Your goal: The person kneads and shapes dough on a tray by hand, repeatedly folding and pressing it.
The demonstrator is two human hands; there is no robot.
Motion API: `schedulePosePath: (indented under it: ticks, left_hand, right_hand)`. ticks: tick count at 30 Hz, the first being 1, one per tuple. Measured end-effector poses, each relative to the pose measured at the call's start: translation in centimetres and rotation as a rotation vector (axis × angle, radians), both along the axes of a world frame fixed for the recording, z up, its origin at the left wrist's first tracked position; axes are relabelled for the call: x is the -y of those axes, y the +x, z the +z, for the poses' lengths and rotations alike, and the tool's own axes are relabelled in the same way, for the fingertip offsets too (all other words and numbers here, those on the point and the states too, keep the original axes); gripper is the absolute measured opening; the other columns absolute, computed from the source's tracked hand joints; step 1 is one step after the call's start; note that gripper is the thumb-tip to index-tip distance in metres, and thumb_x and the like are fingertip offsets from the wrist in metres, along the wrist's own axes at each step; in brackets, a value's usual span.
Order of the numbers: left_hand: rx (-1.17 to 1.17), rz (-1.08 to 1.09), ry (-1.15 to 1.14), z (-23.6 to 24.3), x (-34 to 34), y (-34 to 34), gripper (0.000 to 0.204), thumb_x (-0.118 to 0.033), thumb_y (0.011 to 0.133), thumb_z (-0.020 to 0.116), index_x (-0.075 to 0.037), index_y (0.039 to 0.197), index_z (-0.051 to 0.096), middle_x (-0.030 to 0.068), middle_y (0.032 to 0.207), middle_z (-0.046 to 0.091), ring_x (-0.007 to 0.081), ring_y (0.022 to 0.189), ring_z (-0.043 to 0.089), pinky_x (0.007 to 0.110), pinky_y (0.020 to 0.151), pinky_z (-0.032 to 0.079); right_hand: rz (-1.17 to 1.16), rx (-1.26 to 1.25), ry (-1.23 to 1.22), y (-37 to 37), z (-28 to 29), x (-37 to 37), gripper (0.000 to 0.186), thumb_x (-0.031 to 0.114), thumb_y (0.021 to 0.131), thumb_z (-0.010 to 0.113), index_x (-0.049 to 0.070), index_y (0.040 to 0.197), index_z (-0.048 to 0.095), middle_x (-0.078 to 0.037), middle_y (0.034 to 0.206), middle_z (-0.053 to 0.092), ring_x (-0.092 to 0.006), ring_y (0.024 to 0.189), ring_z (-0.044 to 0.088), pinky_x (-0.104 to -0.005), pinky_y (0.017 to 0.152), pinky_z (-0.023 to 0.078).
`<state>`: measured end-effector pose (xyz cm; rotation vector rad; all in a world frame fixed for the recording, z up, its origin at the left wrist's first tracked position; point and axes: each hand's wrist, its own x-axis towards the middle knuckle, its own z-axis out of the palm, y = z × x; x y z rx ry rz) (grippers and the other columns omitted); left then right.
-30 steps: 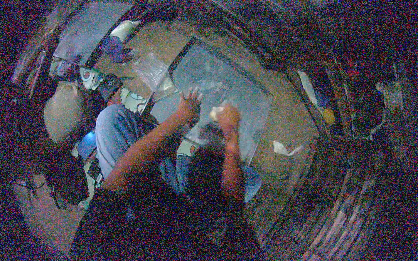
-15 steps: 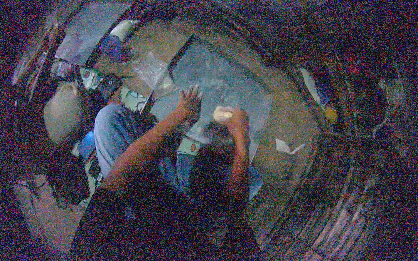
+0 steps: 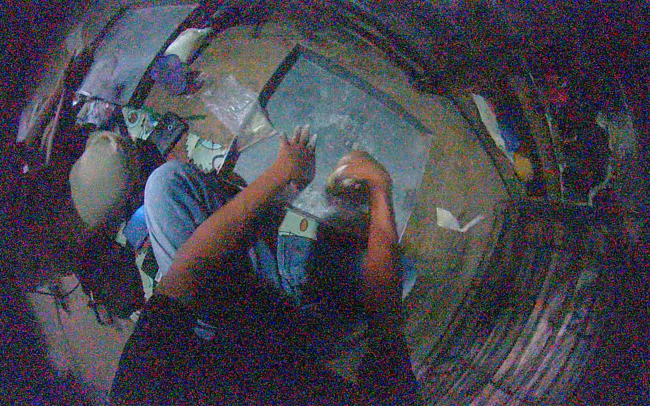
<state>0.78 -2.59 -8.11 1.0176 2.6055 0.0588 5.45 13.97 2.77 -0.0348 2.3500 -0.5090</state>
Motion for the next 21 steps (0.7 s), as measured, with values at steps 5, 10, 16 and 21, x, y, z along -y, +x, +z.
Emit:
schedulePosePath:
  ticks: [5,10,16,21]
  left_hand:
    - [0.087,0.029,0.051,-1.8,-0.6,-0.6,0.093,-0.029,0.072,0.071,-0.006,0.147,0.021,0.0192,0.154,0.011,0.0382,0.142,0.009,0.064,0.108,0.013]
    - [0.044,-0.045,-0.001,0.3,-0.6,-0.2,0.076,-0.028,0.079,0.059,-0.006,0.145,0.027,0.0202,0.153,0.013,0.0387,0.141,0.012,0.065,0.107,0.014]
    - [0.097,-0.040,0.011,-1.0,-0.2,-0.3,0.095,-0.032,0.072,0.072,-0.004,0.147,0.020,0.0190,0.155,0.006,0.0394,0.143,0.002,0.066,0.107,0.010]
    - [0.023,0.024,0.032,-2.4,-0.9,0.1,0.098,-0.033,0.070,0.073,-0.004,0.147,0.020,0.0192,0.155,0.004,0.0400,0.142,0.002,0.067,0.106,0.011]
  right_hand:
    - [-0.264,0.042,-0.350,-0.8,-0.8,-2.3,0.027,0.028,0.084,0.064,0.004,0.094,0.069,-0.005,0.081,0.066,-0.0139,0.064,0.061,-0.0296,0.049,0.048]
    - [-0.619,-0.158,-0.323,1.8,-7.2,-2.7,0.023,0.024,0.086,0.063,0.005,0.097,0.068,-0.005,0.077,0.066,-0.0125,0.063,0.060,-0.0262,0.045,0.044]
    - [-0.520,-0.631,-0.284,4.1,-8.7,-0.3,0.018,0.013,0.082,0.065,0.004,0.097,0.069,-0.009,0.091,0.070,-0.0176,0.082,0.065,-0.0306,0.075,0.050]
    - [-0.254,-0.685,0.137,6.5,-4.4,1.6,0.017,0.006,0.072,0.067,0.004,0.089,0.068,-0.014,0.106,0.067,-0.0307,0.097,0.065,-0.0382,0.082,0.050]
